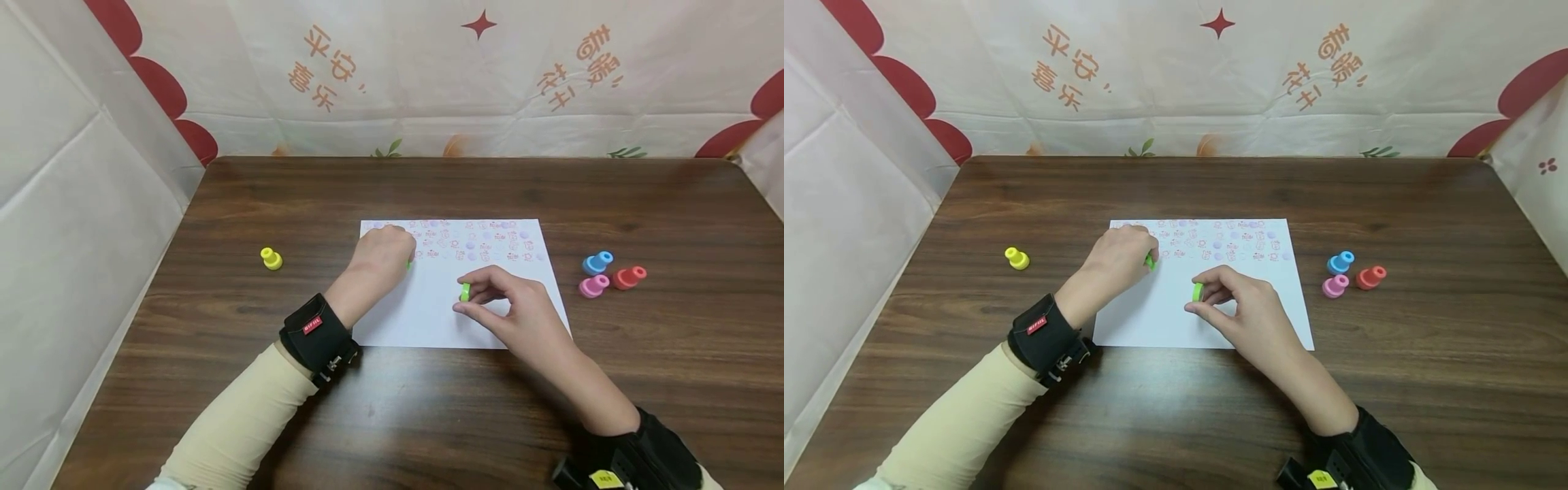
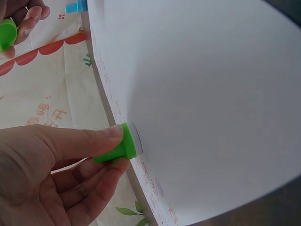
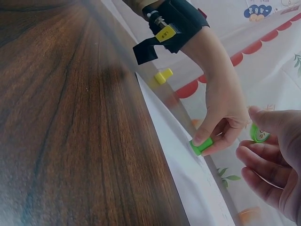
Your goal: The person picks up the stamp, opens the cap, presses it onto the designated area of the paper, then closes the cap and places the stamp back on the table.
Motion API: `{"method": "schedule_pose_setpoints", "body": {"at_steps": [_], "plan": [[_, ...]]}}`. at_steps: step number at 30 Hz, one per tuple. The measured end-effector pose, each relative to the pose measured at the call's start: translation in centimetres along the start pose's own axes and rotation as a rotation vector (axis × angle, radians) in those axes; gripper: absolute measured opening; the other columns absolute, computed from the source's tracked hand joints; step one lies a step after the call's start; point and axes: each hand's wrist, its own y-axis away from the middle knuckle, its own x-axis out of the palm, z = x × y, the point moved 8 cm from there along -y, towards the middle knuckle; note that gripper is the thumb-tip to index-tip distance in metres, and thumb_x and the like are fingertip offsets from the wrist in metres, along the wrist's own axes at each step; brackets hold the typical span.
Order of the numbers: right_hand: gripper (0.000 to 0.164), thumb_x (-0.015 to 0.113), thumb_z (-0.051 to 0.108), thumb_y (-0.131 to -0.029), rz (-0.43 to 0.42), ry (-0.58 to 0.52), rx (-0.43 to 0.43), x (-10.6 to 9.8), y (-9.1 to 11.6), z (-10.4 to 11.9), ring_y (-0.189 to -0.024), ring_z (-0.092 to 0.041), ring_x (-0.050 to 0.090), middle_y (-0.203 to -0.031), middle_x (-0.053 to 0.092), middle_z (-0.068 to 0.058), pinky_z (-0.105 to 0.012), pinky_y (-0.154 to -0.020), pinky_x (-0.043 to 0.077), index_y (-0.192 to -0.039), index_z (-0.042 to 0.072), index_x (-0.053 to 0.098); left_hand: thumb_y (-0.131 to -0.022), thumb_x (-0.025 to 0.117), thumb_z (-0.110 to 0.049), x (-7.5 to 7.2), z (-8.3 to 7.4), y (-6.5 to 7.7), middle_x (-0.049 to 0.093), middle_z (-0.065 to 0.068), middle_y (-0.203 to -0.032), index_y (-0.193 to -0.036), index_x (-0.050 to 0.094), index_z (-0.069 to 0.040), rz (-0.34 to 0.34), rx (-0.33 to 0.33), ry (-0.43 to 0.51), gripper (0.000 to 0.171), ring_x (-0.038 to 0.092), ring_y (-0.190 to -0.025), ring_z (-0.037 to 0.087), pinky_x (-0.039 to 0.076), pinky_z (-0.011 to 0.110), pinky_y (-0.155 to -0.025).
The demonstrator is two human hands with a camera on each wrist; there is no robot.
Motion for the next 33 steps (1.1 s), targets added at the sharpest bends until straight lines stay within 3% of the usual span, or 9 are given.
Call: {"method": "schedule_pose_setpoints", "body": {"at_steps": [12, 26, 33], "plan": [[0.028, 0.079, 0.019, -0.077, 0.012, -0.001, 0.004, -0.01, 0.11, -0.01, -0.074, -0.004, 0.066, -0.078, 0.072, 0.008, -0.041, -0.062, 0.056, -0.102, 0.013, 0.067, -0.090, 0.058, -0.001, 0.10, 0.00, 0.06, 0.068, 0.004, -0.090, -0.090, 0.076, -0.013, 0.006, -0.004, -0.014, 0.022, 0.049, -0.068, 0.016, 0.039, 0.025, -0.052], [0.030, 0.080, 0.018, -0.076, 0.010, -0.007, 0.000, 0.11, 0.53, -0.06, -0.073, -0.005, 0.066, -0.079, 0.072, 0.007, -0.041, -0.062, 0.056, -0.102, 0.011, 0.067, -0.091, 0.058, -0.004, 0.50, 0.48, 0.31, 0.069, 0.005, -0.105, -0.098, 0.075, -0.014, 0.000, -0.015, 0.022, 0.021, 0.057, -0.079, 0.015, 0.055, 0.030, -0.063], [0.031, 0.082, 0.018, -0.074, -0.019, 0.023, -0.005, -0.08, 0.96, -0.25, -0.073, -0.005, 0.066, -0.078, 0.071, 0.007, -0.040, -0.062, 0.055, -0.101, 0.011, 0.068, -0.092, 0.058, -0.003, 0.56, 0.41, 0.44, 0.068, 0.002, -0.106, -0.095, 0.075, -0.015, -0.037, 0.008, 0.011, 0.021, 0.058, -0.080, 0.013, 0.056, 0.029, -0.062]]}}
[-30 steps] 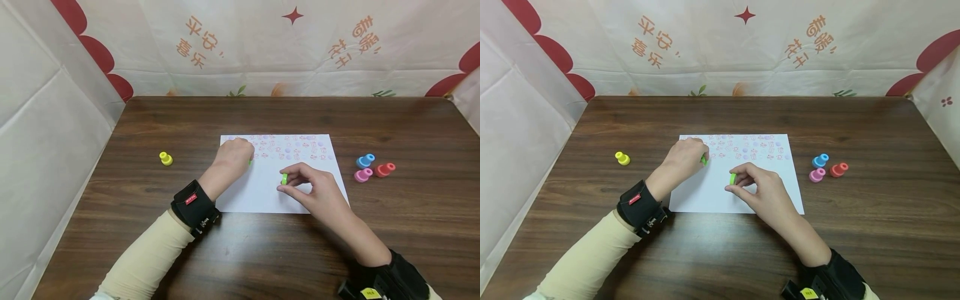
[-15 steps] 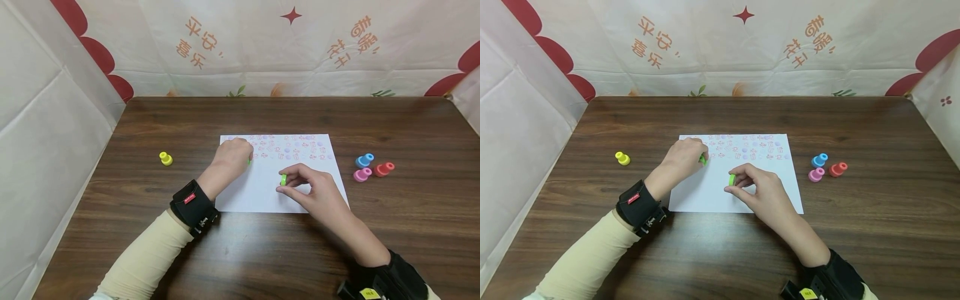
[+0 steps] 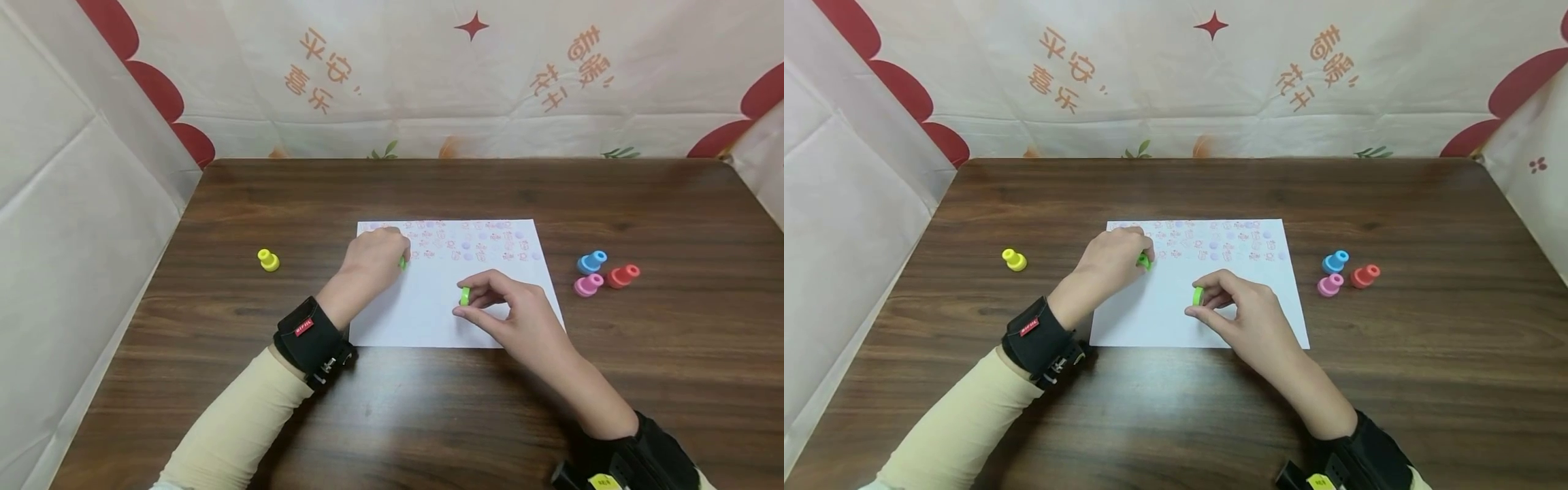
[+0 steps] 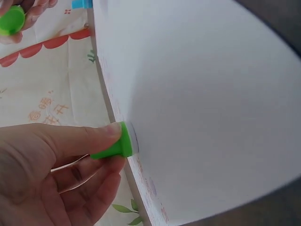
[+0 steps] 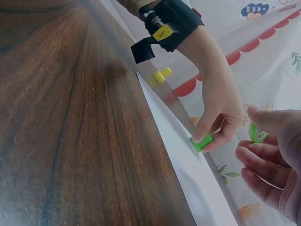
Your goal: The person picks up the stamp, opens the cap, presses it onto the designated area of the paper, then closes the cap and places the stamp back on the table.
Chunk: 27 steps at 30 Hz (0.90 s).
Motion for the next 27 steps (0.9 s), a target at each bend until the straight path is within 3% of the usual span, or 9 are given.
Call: {"method": "schedule_pose_setpoints", "body": {"at_steps": [4, 7, 11, 14, 18, 22, 27], "plan": [[0.031, 0.082, 0.017, -0.074, -0.006, -0.010, 0.001, 0.0, 0.2, -0.1, -0.072, -0.005, 0.066, -0.077, 0.070, 0.008, -0.038, -0.061, 0.055, -0.101, 0.012, 0.068, -0.092, 0.061, -0.008, 0.0, -0.1, 0.3, 0.067, 0.002, -0.107, -0.099, 0.073, -0.016, 0.000, 0.023, -0.006, 0.017, 0.060, -0.084, 0.014, 0.057, 0.031, -0.065], [0.030, 0.081, 0.017, -0.075, -0.008, -0.019, 0.001, 0.0, 0.3, -0.1, -0.072, -0.005, 0.066, -0.077, 0.069, 0.008, -0.038, -0.062, 0.055, -0.101, 0.013, 0.068, -0.089, 0.066, -0.014, -0.7, 0.2, 1.1, 0.065, 0.000, -0.106, -0.101, 0.072, -0.017, -0.034, 0.017, 0.055, 0.013, 0.061, -0.086, 0.014, 0.058, 0.030, -0.069], [0.030, 0.081, 0.018, -0.074, -0.017, -0.020, -0.007, -0.2, 0.2, 0.0, -0.072, -0.004, 0.066, -0.077, 0.069, 0.009, -0.037, -0.064, 0.055, -0.102, 0.014, 0.068, -0.085, 0.073, -0.019, -3.1, 1.0, 2.8, 0.064, -0.001, -0.102, -0.099, 0.071, -0.018, -0.174, -0.005, 0.263, 0.015, 0.062, -0.083, 0.012, 0.057, 0.030, -0.071], [0.031, 0.082, 0.017, -0.074, -0.030, -0.017, -0.019, -0.4, 0.0, 0.1, -0.073, -0.005, 0.066, -0.077, 0.069, 0.008, -0.035, -0.064, 0.055, -0.102, 0.015, 0.068, -0.083, 0.075, -0.016, -4.8, 1.5, 4.1, 0.064, -0.001, -0.098, -0.097, 0.070, -0.016, -0.283, 0.016, 0.443, 0.015, 0.062, -0.081, 0.012, 0.057, 0.030, -0.071], [0.032, 0.081, 0.018, -0.074, -0.032, -0.024, -0.033, -0.5, -0.2, 0.5, -0.073, -0.005, 0.066, -0.077, 0.069, 0.008, -0.034, -0.063, 0.055, -0.103, 0.015, 0.068, -0.082, 0.076, -0.014, -5.6, 1.9, 5.5, 0.065, -0.001, -0.095, -0.096, 0.069, -0.014, -0.353, 0.048, 0.643, 0.016, 0.062, -0.080, 0.009, 0.059, 0.029, -0.075], [0.031, 0.081, 0.017, -0.075, -0.020, -0.039, -0.053, -0.3, -0.5, 0.8, -0.073, -0.004, 0.066, -0.078, 0.069, 0.007, -0.036, -0.062, 0.056, -0.103, 0.015, 0.067, -0.081, 0.076, -0.013, -5.2, 2.2, 6.4, 0.067, 0.000, -0.098, -0.097, 0.068, -0.012, -0.354, 0.040, 0.826, 0.018, 0.065, -0.082, 0.009, 0.060, 0.032, -0.076], [0.031, 0.080, 0.017, -0.076, -0.012, -0.052, -0.055, -0.2, -0.6, 1.1, -0.074, -0.004, 0.066, -0.078, 0.070, 0.007, -0.040, -0.063, 0.057, -0.104, 0.014, 0.067, -0.081, 0.075, -0.007, -4.0, 2.1, 7.0, 0.068, 0.004, -0.102, -0.098, 0.066, -0.009, -0.297, 0.027, 1.000, 0.019, 0.067, -0.084, 0.011, 0.059, 0.039, -0.075]]}}
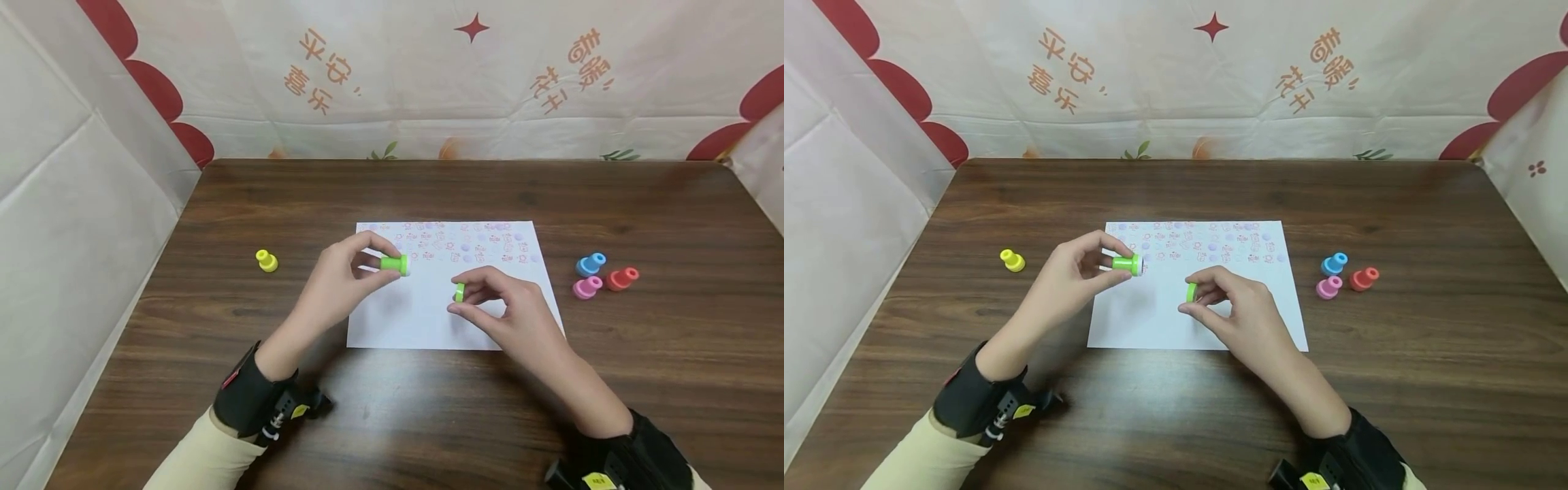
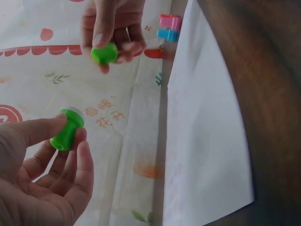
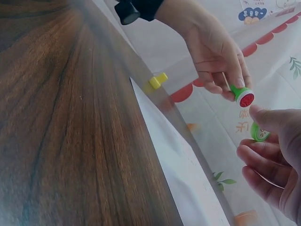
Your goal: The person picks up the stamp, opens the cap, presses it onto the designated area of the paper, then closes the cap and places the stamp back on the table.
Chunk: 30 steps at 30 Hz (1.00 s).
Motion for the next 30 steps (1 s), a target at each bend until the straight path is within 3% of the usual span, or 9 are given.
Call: {"method": "schedule_pose_setpoints", "body": {"at_steps": [6, 17, 30], "plan": [[0.033, 0.080, 0.015, -0.076, 0.022, -0.020, -0.008, 0.5, -0.2, 0.5, -0.075, -0.005, 0.067, -0.080, 0.072, 0.005, -0.043, -0.064, 0.057, -0.106, 0.013, 0.068, -0.081, 0.073, -0.002, 1.4, 0.7, 0.8, 0.066, 0.009, -0.103, -0.099, 0.065, -0.005, 0.059, -0.033, 0.096, 0.019, 0.068, -0.086, 0.015, 0.058, 0.041, -0.075], [0.034, 0.080, 0.015, -0.076, 0.054, -0.043, -0.023, 1.4, -0.6, 1.2, -0.076, -0.006, 0.067, -0.088, 0.075, 0.000, -0.042, -0.058, 0.057, -0.108, 0.010, 0.068, -0.081, 0.074, -0.002, 3.7, 1.1, 1.4, 0.065, 0.008, -0.102, -0.096, 0.064, -0.006, 0.119, -0.074, 0.186, 0.018, 0.068, -0.086, 0.014, 0.060, 0.039, -0.074], [0.032, 0.079, 0.018, -0.077, 0.071, -0.054, -0.050, 2.1, -0.2, 1.0, -0.078, -0.005, 0.067, -0.090, 0.076, 0.002, -0.039, -0.068, 0.060, -0.107, 0.012, 0.070, -0.081, 0.072, 0.001, 5.1, 1.0, 2.1, 0.065, 0.009, -0.104, -0.096, 0.062, -0.004, 0.148, -0.066, 0.244, 0.018, 0.068, -0.086, 0.014, 0.061, 0.037, -0.074]]}}
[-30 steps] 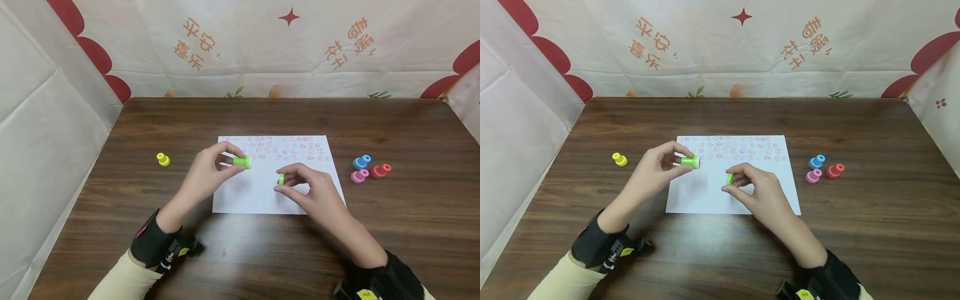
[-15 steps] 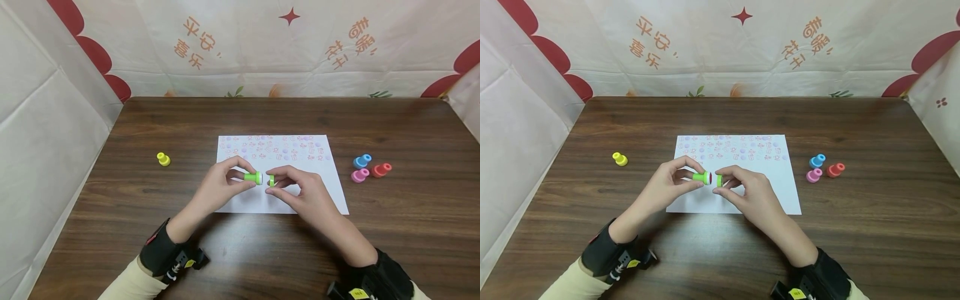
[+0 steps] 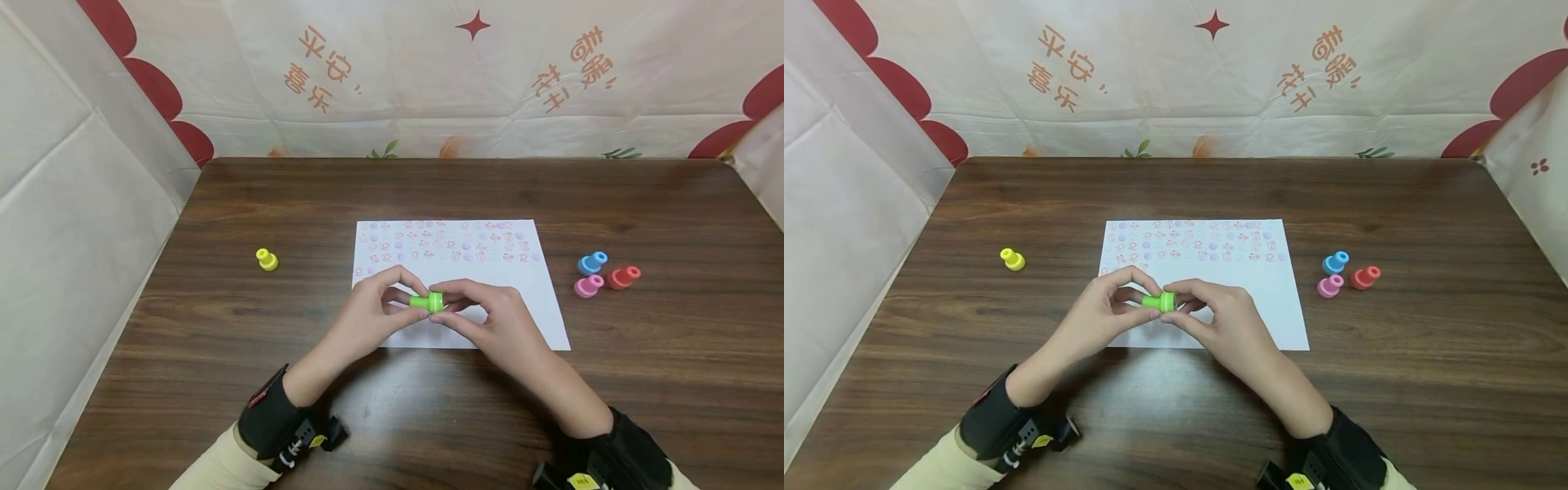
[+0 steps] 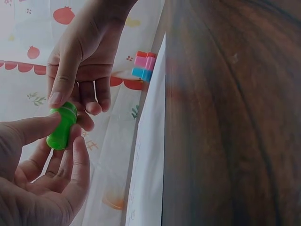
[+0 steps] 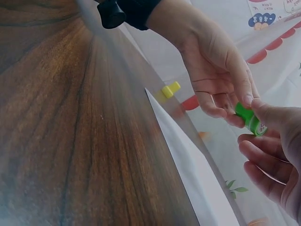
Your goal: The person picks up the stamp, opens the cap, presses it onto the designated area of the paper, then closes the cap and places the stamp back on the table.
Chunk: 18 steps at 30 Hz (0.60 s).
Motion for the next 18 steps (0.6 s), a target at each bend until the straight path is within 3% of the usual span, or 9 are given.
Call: {"method": "schedule_pose_setpoints", "body": {"at_steps": [8, 18], "plan": [[0.028, 0.080, 0.018, -0.075, -0.019, -0.008, -0.030, -0.05, 0.36, 0.08, -0.079, -0.003, 0.068, -0.088, 0.077, 0.003, -0.039, -0.067, 0.061, -0.102, 0.014, 0.072, -0.080, 0.073, 0.001, 0.34, -0.04, 0.29, 0.065, 0.010, -0.101, -0.092, 0.063, -0.004, 0.002, 0.011, -0.008, 0.016, 0.067, -0.084, 0.014, 0.061, 0.036, -0.073], [0.022, 0.079, 0.021, -0.077, 0.022, -0.034, -0.014, 0.41, 0.92, -0.31, -0.076, -0.001, 0.067, -0.081, 0.076, 0.010, -0.038, -0.064, 0.059, -0.098, 0.020, 0.073, -0.079, 0.075, -0.002, 0.84, 0.27, 0.58, 0.067, 0.008, -0.097, -0.089, 0.063, -0.005, 0.023, 0.005, -0.059, 0.016, 0.067, -0.083, 0.010, 0.061, 0.034, -0.073]]}}
